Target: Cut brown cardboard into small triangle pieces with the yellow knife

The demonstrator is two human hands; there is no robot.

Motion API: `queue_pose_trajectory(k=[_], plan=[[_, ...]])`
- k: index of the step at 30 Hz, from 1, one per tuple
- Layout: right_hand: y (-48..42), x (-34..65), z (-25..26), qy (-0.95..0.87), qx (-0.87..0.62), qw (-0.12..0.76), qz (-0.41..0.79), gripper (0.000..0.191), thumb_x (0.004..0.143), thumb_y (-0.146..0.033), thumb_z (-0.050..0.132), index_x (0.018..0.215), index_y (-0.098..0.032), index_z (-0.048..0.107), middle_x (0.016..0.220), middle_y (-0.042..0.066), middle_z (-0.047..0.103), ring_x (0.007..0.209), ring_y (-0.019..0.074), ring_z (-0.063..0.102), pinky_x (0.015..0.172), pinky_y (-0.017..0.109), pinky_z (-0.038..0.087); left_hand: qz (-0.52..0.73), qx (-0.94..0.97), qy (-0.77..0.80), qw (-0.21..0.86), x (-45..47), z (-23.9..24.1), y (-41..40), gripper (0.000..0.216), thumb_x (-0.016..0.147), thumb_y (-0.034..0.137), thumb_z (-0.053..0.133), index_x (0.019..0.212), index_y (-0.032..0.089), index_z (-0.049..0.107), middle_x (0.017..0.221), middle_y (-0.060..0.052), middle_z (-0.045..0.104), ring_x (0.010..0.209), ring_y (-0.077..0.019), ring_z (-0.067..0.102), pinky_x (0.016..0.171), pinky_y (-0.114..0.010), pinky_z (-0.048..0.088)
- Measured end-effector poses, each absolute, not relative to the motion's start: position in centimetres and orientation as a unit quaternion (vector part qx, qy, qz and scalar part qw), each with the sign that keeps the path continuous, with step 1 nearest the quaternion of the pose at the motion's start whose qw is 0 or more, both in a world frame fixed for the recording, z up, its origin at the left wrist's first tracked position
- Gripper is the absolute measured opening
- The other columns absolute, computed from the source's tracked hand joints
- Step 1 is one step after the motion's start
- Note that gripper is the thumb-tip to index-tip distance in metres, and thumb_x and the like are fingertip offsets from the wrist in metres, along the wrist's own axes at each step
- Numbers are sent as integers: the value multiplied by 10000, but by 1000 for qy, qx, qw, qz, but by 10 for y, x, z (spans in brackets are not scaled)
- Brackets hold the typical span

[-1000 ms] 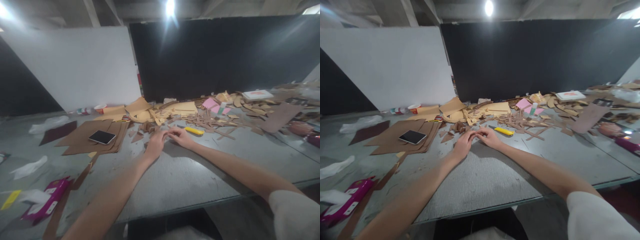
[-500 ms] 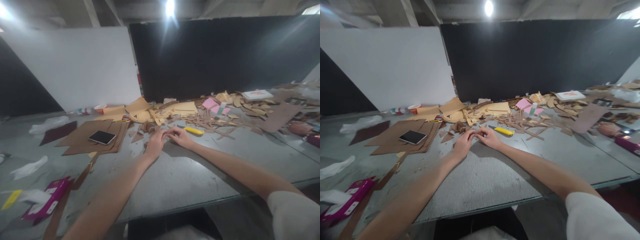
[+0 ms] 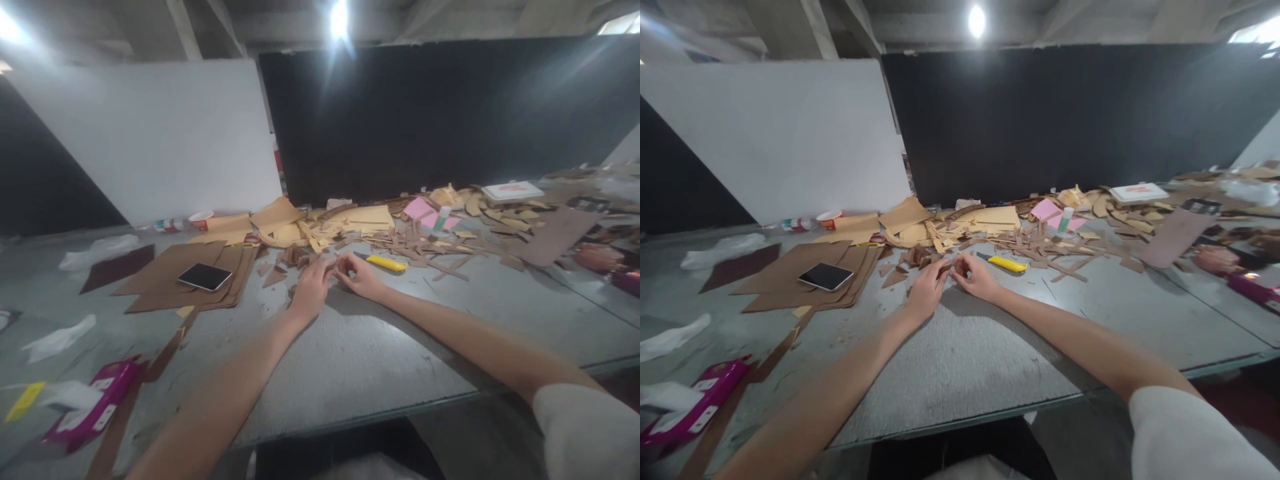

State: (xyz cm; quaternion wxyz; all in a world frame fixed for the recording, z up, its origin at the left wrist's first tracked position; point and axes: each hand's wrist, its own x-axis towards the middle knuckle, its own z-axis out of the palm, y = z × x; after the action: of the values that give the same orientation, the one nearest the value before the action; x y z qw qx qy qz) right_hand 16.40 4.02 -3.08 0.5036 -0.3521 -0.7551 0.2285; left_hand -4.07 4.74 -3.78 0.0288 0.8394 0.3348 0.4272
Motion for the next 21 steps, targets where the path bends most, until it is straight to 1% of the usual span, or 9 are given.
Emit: queue_pose_trajectory(k=[3, 8, 11, 15, 18, 21], plan=[[45, 164, -36, -742, -355, 512, 246, 307, 1022, -528, 661, 1108, -248, 569, 882, 9, 614, 729, 179, 559, 696, 324, 504, 429, 835, 342, 41, -41, -38, 48, 334, 1168, 368, 447, 1441, 235, 585, 1351, -145, 733, 1273, -283, 706, 1094, -488, 569], [56, 163, -47, -722, -366, 523, 268, 331, 1006, -503, 668, 1180, -241, 567, 876, -7, 606, 748, 180, 572, 720, 325, 509, 427, 835, 345, 40, -41, -39, 50, 364, 1175, 253, 345, 1455, 223, 576, 1361, -143, 718, 1304, -266, 684, 1114, -478, 556], [60, 164, -49, -711, -375, 528, 275, 321, 996, -478, 665, 1188, -240, 565, 862, -14, 604, 750, 183, 578, 727, 327, 509, 427, 834, 348, 33, -41, -39, 51, 316, 1163, 275, 428, 1430, 229, 590, 1337, -137, 713, 1288, -279, 679, 1115, -490, 550], [55, 165, -43, -707, -389, 521, 278, 234, 1010, -406, 613, 1158, -226, 597, 870, 0, 638, 746, 180, 593, 712, 319, 507, 430, 831, 353, 33, -41, -38, 51, 297, 1134, 298, 532, 1417, 235, 597, 1309, -129, 707, 1258, -291, 669, 1097, -490, 553], [48, 166, -34, -712, -395, 496, 303, 184, 1021, -348, 559, 1133, -222, 631, 869, 3, 675, 703, 165, 603, 684, 303, 508, 429, 834, 346, 32, -41, -38, 52, 325, 1131, 287, 537, 1448, 237, 589, 1330, -128, 695, 1269, -291, 651, 1112, -490, 541], [43, 167, -28, -723, -384, 483, 309, 192, 1019, -315, 534, 1131, -216, 655, 892, 7, 710, 700, 157, 621, 694, 295, 520, 414, 844, 341, 12, -40, -39, 53, 387, 1138, 252, 497, 1520, 243, 559, 1346, -128, 671, 1283, -292, 627, 1125, -497, 532]])
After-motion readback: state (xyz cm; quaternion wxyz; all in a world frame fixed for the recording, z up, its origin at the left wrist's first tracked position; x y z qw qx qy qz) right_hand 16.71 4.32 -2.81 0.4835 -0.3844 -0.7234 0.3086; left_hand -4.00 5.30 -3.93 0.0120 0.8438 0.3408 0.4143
